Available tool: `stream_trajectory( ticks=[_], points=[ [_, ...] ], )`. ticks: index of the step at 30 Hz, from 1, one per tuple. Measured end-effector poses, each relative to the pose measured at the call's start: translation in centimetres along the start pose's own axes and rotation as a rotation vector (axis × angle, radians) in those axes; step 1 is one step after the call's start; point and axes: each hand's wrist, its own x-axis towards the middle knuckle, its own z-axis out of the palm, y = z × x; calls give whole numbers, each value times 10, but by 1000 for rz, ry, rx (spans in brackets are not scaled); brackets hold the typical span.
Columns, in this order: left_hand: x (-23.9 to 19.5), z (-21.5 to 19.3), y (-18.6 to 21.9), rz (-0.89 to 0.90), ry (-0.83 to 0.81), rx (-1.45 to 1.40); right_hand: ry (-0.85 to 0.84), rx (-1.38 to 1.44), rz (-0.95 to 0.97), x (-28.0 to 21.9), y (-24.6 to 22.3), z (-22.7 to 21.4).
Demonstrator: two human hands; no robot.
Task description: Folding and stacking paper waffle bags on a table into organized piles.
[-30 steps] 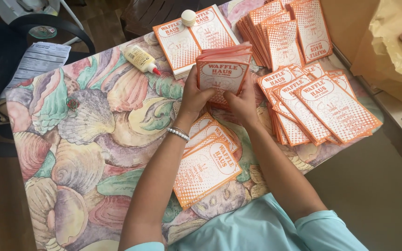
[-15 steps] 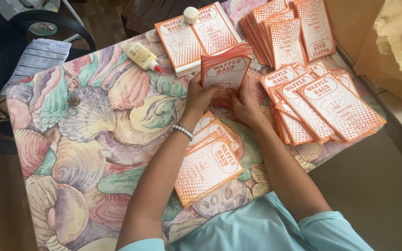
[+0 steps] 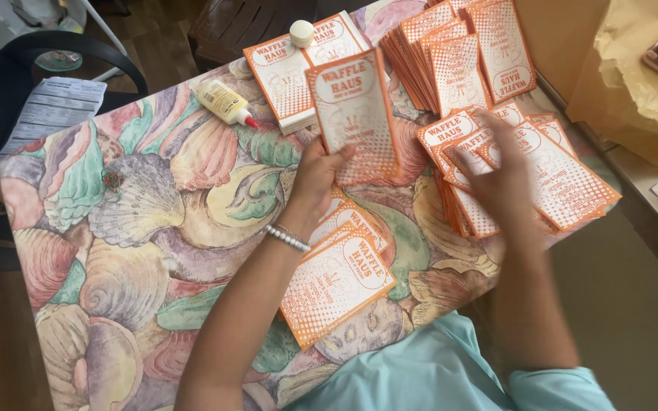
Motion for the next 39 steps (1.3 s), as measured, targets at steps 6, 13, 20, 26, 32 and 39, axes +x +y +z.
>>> stream_trajectory(
  ticks=[6,13,20,26,32,39],
  points=[
    [-40,65,-12,-378,33,-131,-515,-692,661,21,78,-108],
    [-58,118,-42,-610,-76,66,-513,-506,620,11,68,-91],
    [-44,120,-72,-508,42,129,-559,-395,670,14,27,-71],
    [-48,117,-25,-410,42,206,-572,-172,508,14,45,-61],
    [-8,68,-10,202,-162,167,-330,441,324,28,43,-25],
    [20,-29,65,711,-296,205,-8,997,-69,54,-33,83]
  ],
)
